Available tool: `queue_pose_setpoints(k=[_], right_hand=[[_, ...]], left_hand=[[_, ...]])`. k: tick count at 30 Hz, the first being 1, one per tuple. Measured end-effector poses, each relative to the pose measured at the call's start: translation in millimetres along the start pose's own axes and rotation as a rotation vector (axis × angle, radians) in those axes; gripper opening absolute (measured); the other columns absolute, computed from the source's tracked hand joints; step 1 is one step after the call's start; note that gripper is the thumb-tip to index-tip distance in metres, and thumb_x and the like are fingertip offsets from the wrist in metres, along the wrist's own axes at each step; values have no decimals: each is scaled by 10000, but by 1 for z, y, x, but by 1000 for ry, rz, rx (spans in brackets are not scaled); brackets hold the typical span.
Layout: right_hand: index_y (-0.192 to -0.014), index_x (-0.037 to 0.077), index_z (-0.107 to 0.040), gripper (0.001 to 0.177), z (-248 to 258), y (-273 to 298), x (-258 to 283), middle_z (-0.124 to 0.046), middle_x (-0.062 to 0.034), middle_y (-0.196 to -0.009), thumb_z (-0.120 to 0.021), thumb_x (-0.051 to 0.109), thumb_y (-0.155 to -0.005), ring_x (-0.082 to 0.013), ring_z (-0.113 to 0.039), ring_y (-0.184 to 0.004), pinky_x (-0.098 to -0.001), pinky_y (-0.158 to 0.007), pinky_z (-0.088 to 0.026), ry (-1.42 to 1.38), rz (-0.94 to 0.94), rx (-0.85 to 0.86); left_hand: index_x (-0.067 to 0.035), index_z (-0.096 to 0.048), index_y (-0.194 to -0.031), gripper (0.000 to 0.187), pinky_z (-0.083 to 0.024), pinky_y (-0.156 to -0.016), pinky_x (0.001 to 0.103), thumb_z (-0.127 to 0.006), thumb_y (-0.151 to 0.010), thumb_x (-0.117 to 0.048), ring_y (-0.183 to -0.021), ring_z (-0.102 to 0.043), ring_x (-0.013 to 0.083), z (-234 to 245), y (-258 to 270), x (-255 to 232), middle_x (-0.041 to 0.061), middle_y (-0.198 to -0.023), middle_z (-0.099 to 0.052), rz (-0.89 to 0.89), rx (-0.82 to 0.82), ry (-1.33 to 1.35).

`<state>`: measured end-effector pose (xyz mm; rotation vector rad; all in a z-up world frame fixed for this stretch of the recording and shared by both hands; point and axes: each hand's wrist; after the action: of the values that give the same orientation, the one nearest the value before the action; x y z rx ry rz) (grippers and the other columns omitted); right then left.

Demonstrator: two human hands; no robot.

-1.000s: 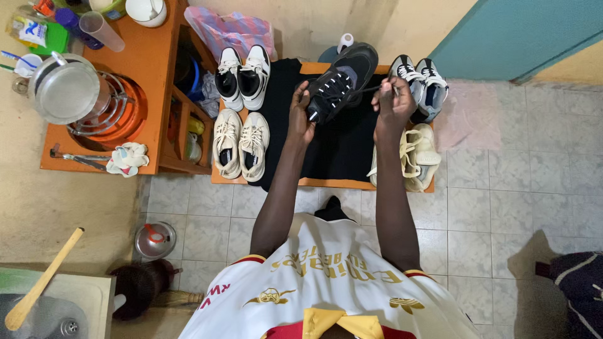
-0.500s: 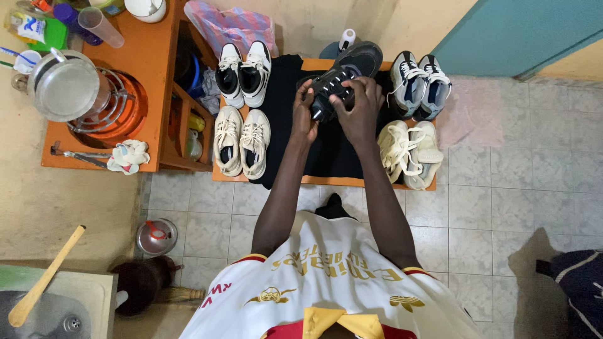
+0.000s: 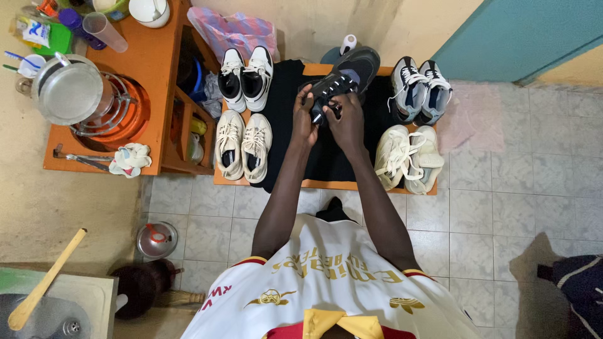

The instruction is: The person unlaces a black sneaker by pulling the laces out of the eyelets, then re-laces it by threading the laces back through the eyelets and tying a knot. The person then picks up a white sneaker and begins to unlace it.

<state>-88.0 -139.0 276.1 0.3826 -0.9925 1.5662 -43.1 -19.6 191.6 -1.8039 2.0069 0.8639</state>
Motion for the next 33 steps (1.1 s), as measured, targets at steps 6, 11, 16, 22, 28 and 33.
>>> queue_pose_setpoints(k=[6, 11, 16, 22, 28, 33], right_hand=[[-910, 36, -633, 125, -4, 0, 5, -654, -112, -930, -706, 127, -953, -230, -653, -860, -375, -780, -513, 12, 159, 30], [-946, 13, -601, 183, 6, -10, 20, -680, -70, -781, -647, 168, -1032, -126, -635, -690, -316, -636, -500, -407, -204, 211], [-1053, 0, -587, 379, 17, -14, 22, -643, -83, -717, -804, 242, -858, -128, -609, -618, -293, -577, -488, -99, -251, 454], [-1005, 4, -576, 482, 38, -19, -13, -678, -70, -911, -773, 443, -1024, -174, -664, -796, -380, -860, -559, -935, -189, 577], [-1426, 97, -533, 728, 67, -22, -14, -642, -44, -879, -713, 590, -921, -145, -606, -705, -369, -766, -524, -1447, -137, 389], [-1454, 40, -583, 671, 75, -21, -15, -503, 34, -638, -684, 518, -994, -56, -468, -515, -260, -572, -408, -1481, -44, 283]], left_hand=[[-83, -528, -1367, 309, -586, -887, 336, -538, -1072, -173, -1074, -659, 200, 8, -4, 3, 106, -1222, -635, -4, 10, 11], [-88, -521, -1394, 320, -567, -824, 323, -526, -1091, -191, -994, -631, 181, 7, -5, 4, 111, -1193, -625, -24, 13, -29], [-72, -527, -1388, 319, -587, -895, 322, -547, -1084, -166, -1083, -653, 183, 4, -5, 0, 105, -1246, -613, -64, 9, -53], [-104, -521, -1378, 340, -594, -868, 351, -576, -1053, -185, -1061, -649, 201, 3, -3, -4, 98, -1227, -603, -34, 12, -26], [-104, -529, -1387, 391, -597, -947, 365, -628, -1034, -243, -1118, -648, 201, -12, -3, -10, 91, -1242, -602, -90, 104, 4], [-120, -532, -1391, 429, -595, -955, 375, -642, -1026, -316, -1136, -637, 194, -22, 0, -13, 78, -1250, -588, -90, 116, -44]])
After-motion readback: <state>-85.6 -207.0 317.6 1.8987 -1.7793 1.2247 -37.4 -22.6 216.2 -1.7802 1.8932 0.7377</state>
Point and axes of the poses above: each hand's wrist, its own y-axis away from the middle knuckle, its own z-axis out of the back of the hand, x = y × z
